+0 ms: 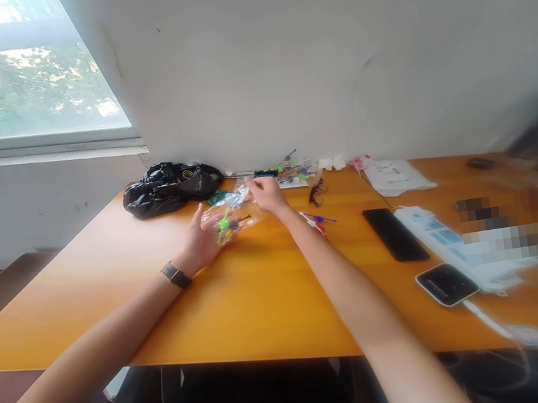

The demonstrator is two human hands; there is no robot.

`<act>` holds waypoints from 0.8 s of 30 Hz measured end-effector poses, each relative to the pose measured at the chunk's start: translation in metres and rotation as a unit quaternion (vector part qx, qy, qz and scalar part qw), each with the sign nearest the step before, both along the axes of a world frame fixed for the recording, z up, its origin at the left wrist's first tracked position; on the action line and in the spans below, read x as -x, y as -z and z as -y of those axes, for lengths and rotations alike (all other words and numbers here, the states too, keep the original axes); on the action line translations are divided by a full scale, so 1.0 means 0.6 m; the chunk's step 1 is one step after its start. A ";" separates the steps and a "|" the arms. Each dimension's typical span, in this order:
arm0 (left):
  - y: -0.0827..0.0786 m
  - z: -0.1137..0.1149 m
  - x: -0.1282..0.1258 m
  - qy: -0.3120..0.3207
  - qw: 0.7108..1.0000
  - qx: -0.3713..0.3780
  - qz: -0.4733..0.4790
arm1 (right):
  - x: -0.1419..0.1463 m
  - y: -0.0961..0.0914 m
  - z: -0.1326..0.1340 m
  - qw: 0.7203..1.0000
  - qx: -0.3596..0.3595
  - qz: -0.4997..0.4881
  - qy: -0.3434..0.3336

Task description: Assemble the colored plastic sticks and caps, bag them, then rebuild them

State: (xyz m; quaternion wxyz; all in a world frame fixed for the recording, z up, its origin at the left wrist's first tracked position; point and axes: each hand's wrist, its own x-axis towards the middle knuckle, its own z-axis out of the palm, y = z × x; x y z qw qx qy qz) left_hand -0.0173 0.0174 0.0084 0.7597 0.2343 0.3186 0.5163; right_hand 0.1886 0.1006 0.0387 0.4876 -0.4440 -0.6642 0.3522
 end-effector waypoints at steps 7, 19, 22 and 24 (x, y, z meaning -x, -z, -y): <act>0.016 -0.013 0.002 -0.017 1.000 -0.001 -0.007 | 0.014 0.005 0.002 0.982 0.141 -0.124 -0.002; 0.014 -0.013 -0.002 -0.019 1.000 -0.003 -0.022 | 0.004 0.009 -0.003 0.999 -0.046 -0.007 0.019; 0.018 -0.014 -0.004 -0.023 0.999 -0.019 -0.025 | 0.006 0.006 -0.001 0.999 -0.024 -0.018 0.013; 0.021 -0.016 -0.004 -0.026 0.999 -0.027 -0.027 | 0.009 0.003 0.003 0.999 0.012 -0.044 0.008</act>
